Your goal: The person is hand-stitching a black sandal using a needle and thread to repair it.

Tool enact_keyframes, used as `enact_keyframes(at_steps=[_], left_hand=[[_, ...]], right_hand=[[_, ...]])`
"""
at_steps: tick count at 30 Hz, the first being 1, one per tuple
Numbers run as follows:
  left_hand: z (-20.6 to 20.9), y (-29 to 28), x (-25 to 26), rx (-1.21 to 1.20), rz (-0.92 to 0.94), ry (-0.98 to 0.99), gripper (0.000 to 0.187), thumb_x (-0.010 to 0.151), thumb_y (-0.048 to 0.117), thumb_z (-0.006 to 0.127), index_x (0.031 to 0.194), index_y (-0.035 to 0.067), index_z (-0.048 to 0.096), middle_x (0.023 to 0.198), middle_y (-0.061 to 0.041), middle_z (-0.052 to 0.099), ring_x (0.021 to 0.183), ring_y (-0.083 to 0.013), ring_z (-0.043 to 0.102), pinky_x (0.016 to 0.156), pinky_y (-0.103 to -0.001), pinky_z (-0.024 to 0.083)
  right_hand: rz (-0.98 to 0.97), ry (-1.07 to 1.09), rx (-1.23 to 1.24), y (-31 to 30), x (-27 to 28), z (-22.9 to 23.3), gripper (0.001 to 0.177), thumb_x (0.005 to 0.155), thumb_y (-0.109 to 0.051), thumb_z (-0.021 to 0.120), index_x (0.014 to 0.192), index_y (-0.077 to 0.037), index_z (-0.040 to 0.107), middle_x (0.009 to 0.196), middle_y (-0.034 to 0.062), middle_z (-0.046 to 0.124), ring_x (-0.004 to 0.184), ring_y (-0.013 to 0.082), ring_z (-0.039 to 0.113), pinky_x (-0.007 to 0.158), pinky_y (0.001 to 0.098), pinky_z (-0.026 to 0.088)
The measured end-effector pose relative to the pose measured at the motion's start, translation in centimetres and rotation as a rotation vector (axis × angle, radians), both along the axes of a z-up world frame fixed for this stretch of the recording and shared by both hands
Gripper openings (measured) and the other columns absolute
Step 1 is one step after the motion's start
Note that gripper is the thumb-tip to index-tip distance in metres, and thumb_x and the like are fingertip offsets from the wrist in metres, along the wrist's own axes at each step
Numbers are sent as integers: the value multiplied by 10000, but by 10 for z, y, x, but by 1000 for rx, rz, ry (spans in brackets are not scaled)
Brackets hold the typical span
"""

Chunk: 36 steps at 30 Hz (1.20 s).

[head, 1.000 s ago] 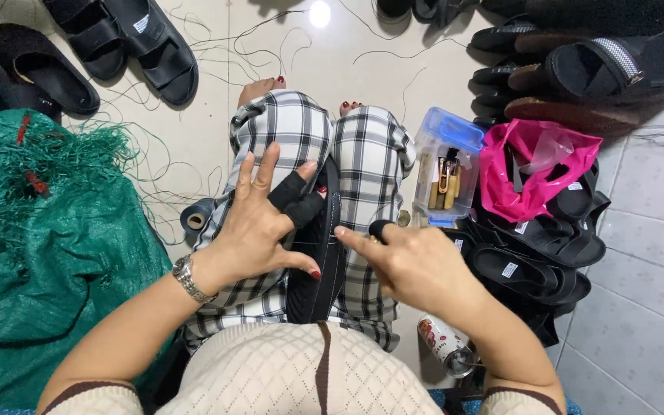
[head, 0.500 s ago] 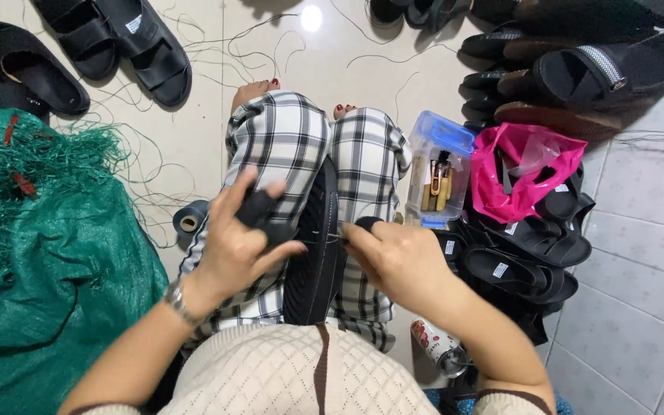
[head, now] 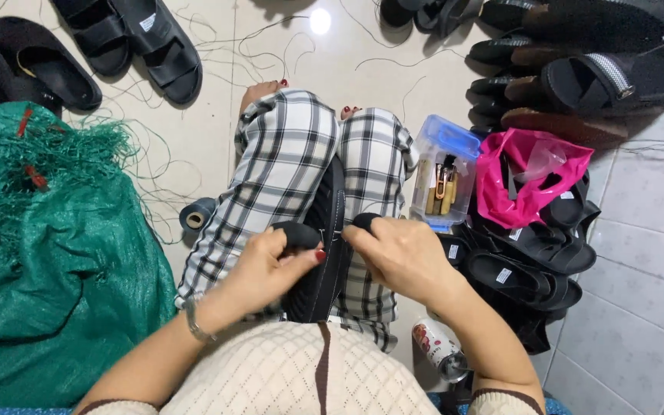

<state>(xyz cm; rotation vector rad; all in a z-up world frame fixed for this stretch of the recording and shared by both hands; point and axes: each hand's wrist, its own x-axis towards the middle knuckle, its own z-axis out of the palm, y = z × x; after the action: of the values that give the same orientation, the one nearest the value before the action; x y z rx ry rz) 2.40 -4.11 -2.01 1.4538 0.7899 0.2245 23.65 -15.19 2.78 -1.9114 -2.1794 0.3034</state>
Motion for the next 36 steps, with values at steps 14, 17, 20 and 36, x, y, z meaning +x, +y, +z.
enact_keyframes(at_steps=[14, 17, 20, 36], left_hand=[[22, 17, 0, 101, 129, 12, 494, 675, 228, 959, 998, 70, 620, 576, 81, 337, 527, -98, 356, 570, -229, 379], [10, 15, -4, 108, 145, 23, 610, 636, 236, 975, 1129, 63, 660, 533, 69, 343, 474, -88, 352, 526, -202, 335], [6, 11, -2, 195, -43, 65, 805, 597, 334, 976, 1319, 166, 662, 630, 58, 381, 537, -144, 472, 561, -287, 484], [-8, -3, 0, 370, 194, -164, 272, 861, 85, 787, 1132, 101, 792, 714, -65, 623, 539, -181, 650, 506, -259, 517]], right_hand=[[-208, 159, -363, -38, 13, 43, 532, 884, -186, 595, 1414, -213, 563, 595, 145, 543, 515, 425, 615, 477, 507, 524], [-467, 683, -139, -44, 1, -21, 503, 744, -231, 868, 1227, -178, 738, 780, 71, 699, 685, 265, 693, 650, 321, 560], [-452, 947, 92, -29, -7, -53, 120, 806, -142, 829, 926, -142, 825, 936, 92, 760, 814, 216, 717, 744, 285, 559], [-126, -35, 71, -14, -9, -13, 320, 809, -138, 696, 1126, -128, 739, 521, 26, 548, 449, 191, 572, 426, 299, 454]])
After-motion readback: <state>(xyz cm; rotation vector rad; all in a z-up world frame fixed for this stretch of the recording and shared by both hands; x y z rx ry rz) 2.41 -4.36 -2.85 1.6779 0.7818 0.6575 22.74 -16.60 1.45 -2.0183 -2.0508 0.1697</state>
